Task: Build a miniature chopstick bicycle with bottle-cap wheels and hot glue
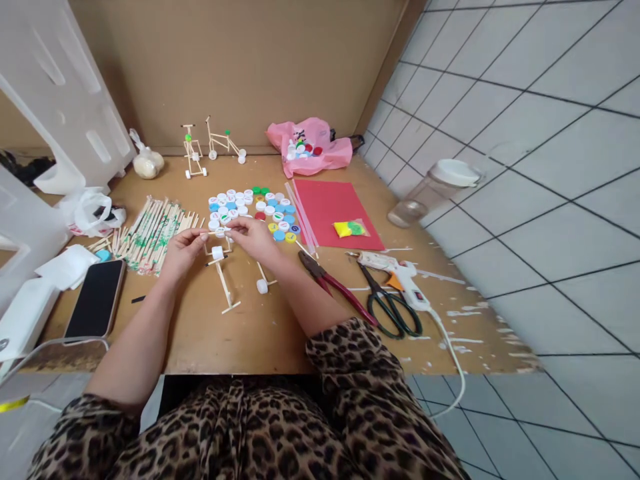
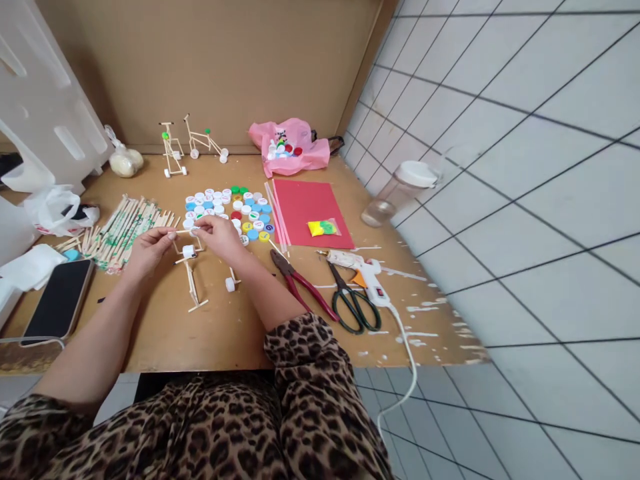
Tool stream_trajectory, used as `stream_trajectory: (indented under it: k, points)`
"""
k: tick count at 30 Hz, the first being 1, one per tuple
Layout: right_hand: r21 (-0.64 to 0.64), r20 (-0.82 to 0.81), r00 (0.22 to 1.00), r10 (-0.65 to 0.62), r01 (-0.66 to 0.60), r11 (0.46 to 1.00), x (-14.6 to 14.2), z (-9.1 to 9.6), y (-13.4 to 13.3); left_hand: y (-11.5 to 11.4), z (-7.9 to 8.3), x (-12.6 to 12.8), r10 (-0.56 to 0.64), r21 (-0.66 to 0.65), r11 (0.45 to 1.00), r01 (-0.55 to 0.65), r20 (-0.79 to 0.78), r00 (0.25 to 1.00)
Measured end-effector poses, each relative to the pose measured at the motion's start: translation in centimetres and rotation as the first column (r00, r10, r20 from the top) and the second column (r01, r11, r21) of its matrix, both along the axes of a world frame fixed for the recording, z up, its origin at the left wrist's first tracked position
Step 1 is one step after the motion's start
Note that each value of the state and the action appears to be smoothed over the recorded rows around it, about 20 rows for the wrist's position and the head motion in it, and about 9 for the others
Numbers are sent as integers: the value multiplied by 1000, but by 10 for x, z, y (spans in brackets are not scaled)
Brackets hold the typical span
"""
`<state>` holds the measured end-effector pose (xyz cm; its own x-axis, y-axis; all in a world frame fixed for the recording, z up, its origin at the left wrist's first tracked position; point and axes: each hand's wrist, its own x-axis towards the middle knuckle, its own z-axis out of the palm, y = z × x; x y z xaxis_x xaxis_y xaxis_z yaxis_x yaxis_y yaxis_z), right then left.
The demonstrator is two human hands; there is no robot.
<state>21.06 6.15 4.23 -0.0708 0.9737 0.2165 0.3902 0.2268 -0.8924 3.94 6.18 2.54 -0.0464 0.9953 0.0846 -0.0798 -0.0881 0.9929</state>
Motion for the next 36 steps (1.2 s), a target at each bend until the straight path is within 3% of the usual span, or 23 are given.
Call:
stream_trajectory:
  k: [36]
  points:
    - [25,-33,999,38,-37,999,0,-16,6,-3,-3,0,38,-6,999,-38,-52,998]
